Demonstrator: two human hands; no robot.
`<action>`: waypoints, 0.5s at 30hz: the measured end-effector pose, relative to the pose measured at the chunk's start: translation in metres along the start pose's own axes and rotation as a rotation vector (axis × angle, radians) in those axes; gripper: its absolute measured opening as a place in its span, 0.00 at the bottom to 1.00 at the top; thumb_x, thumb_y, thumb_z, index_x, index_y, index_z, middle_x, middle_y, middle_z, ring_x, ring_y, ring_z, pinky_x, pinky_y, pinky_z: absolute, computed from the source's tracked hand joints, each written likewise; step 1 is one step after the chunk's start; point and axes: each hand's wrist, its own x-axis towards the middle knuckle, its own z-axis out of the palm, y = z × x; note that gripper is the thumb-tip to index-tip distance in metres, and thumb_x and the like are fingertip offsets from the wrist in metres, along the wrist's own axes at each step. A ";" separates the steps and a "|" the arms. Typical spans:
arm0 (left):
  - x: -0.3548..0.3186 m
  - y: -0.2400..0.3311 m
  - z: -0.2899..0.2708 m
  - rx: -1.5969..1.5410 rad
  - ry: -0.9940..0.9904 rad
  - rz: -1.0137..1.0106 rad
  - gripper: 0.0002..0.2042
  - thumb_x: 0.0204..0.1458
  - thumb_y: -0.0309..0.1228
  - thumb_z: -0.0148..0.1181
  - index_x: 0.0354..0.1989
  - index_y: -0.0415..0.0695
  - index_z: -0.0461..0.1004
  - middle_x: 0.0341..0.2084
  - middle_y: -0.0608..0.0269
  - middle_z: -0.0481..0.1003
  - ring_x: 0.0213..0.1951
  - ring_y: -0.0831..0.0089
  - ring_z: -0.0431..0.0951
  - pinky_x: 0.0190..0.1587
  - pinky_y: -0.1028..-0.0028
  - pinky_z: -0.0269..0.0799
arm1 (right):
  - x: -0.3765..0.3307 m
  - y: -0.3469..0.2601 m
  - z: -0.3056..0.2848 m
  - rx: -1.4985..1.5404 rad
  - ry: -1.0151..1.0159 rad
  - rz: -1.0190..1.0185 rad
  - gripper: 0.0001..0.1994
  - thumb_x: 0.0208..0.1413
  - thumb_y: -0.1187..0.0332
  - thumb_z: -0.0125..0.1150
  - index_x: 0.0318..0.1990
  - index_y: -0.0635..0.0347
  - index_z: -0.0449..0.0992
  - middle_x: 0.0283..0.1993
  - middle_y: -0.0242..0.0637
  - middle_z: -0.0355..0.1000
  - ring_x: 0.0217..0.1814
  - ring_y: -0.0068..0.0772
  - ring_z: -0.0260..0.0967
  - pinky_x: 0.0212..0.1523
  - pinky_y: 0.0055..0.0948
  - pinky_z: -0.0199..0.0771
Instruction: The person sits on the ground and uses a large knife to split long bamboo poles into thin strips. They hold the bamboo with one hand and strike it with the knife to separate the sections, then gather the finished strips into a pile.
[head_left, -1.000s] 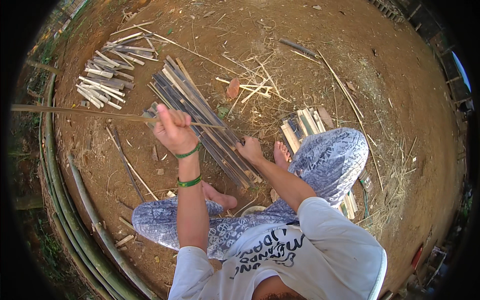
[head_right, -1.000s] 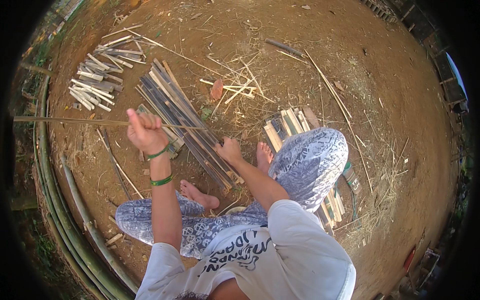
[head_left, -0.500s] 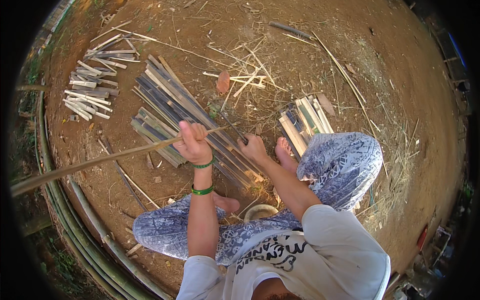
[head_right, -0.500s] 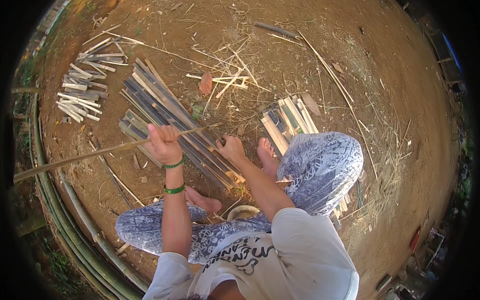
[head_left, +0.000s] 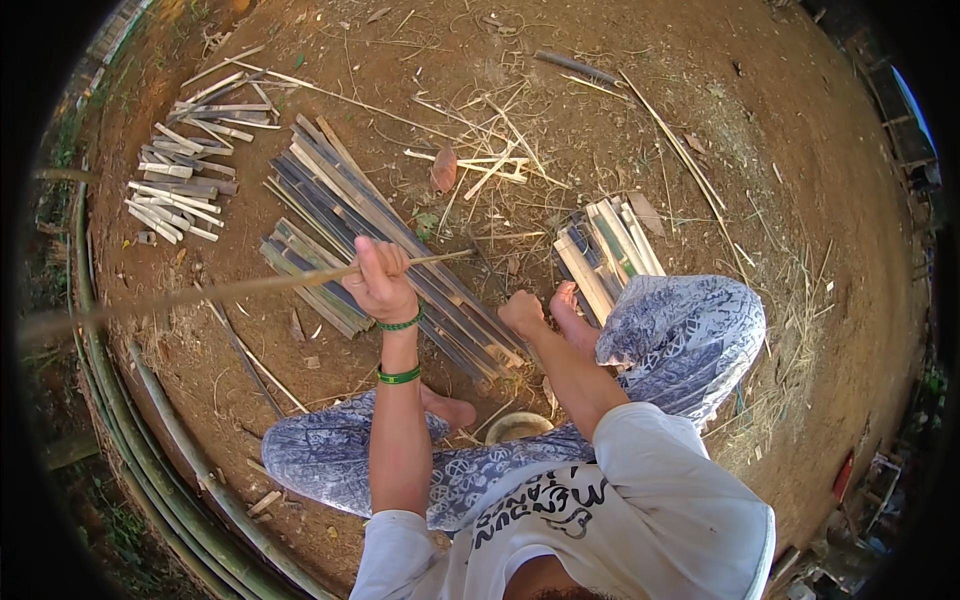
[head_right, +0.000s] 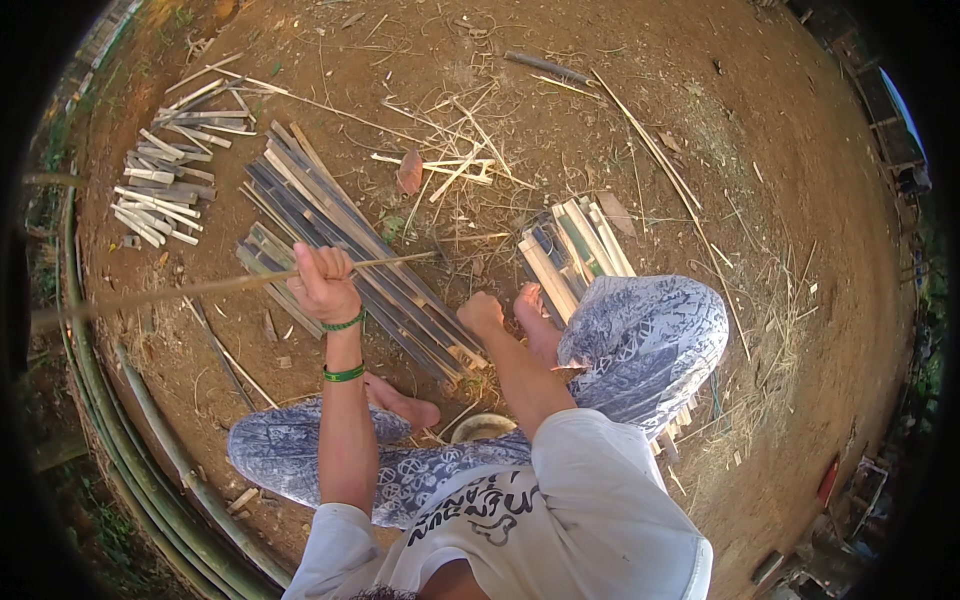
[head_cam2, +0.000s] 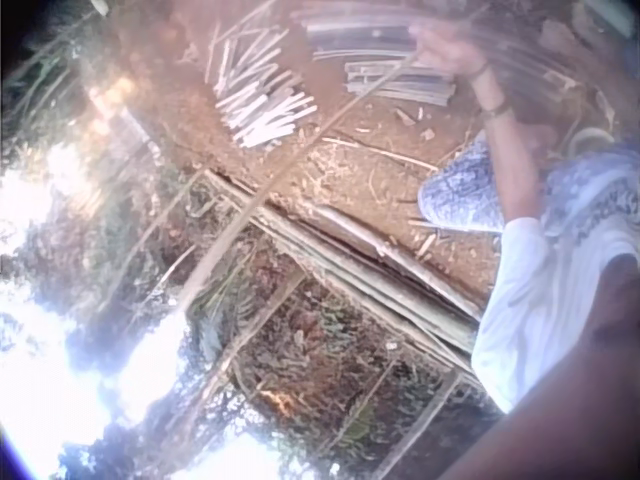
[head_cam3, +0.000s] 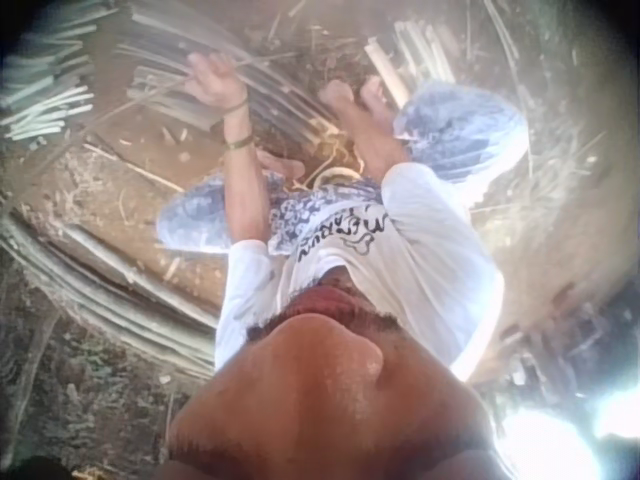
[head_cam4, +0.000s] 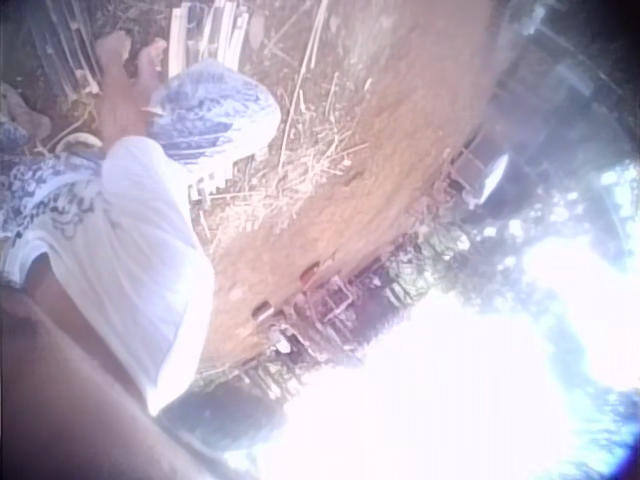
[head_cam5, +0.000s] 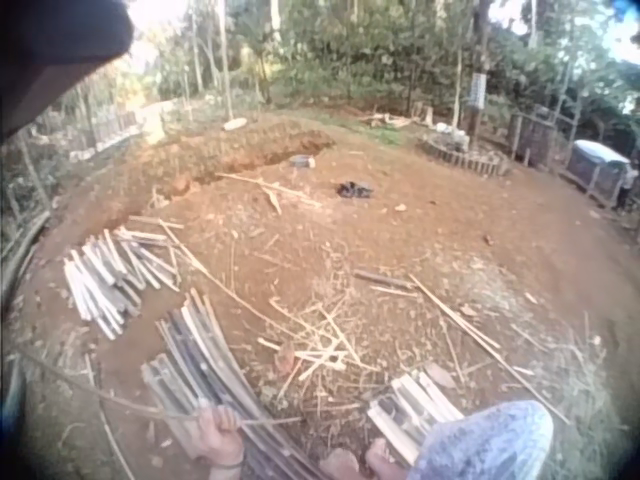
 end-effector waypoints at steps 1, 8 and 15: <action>0.000 0.000 -0.001 -0.006 0.009 0.000 0.24 0.70 0.34 0.40 0.16 0.50 0.49 0.09 0.73 0.47 0.14 0.81 0.42 0.19 0.73 0.42 | -0.007 -0.004 0.003 -0.003 -0.004 -0.036 0.21 0.51 0.58 0.61 0.42 0.71 0.79 0.41 0.62 0.77 0.47 0.60 0.77 0.52 0.47 0.76; 0.006 0.013 -0.008 -0.034 -0.162 -0.090 0.25 0.70 0.38 0.37 0.15 0.48 0.49 0.12 0.71 0.48 0.17 0.76 0.47 0.23 0.71 0.46 | -0.040 -0.009 -0.008 0.132 0.071 -0.307 0.22 0.49 0.60 0.62 0.46 0.69 0.79 0.40 0.63 0.76 0.45 0.62 0.76 0.51 0.48 0.75; -0.007 0.007 -0.029 -0.098 -0.170 -0.086 0.25 0.70 0.39 0.37 0.16 0.47 0.50 0.12 0.70 0.48 0.17 0.77 0.46 0.23 0.71 0.46 | -0.011 0.006 0.007 0.061 0.049 -0.244 0.22 0.50 0.58 0.62 0.45 0.68 0.79 0.38 0.61 0.77 0.46 0.60 0.76 0.51 0.47 0.76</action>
